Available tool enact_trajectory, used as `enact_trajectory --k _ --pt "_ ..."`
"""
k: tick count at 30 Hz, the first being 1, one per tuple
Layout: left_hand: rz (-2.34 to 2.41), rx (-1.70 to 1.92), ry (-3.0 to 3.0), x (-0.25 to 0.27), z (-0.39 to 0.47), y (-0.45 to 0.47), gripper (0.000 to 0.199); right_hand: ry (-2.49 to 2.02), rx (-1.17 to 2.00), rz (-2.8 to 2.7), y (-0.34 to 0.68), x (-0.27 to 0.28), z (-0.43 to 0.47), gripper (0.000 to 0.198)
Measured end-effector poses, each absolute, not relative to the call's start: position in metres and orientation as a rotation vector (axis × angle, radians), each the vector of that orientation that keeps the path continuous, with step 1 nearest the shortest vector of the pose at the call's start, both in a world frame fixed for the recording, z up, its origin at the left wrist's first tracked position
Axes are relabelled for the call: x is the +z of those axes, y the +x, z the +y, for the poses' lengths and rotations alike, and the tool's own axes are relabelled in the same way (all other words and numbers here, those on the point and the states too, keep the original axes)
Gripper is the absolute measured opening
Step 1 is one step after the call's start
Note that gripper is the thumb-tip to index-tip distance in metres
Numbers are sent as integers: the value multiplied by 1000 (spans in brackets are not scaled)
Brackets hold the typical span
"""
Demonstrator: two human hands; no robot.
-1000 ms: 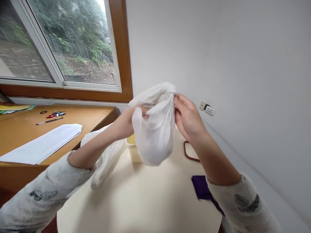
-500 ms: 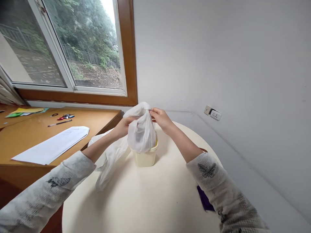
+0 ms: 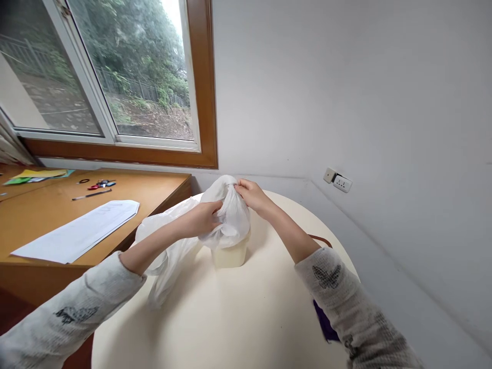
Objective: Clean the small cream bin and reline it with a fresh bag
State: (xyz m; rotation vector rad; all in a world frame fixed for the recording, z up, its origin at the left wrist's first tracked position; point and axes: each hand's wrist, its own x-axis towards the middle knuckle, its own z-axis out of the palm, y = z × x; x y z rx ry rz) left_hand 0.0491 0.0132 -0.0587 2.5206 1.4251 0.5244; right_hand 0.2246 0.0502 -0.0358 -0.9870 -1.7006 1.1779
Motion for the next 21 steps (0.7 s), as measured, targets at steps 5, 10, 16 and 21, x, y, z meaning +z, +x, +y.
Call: enact_trajectory --k 5,10,16,21 --pt "1481 355 2613 -68 29 60 10 -1012 1139 -1787 222 -53 58 20" --pt "1407 116 2662 -69 33 65 8 -1077 1091 -1852 218 -67 58 22" --pt "1259 -21 2696 -44 23 53 16 -1185 503 -1958 224 -70 55 16" --pt "1231 78 2770 -37 15 47 8 -1326 414 -2191 229 -75 57 20"
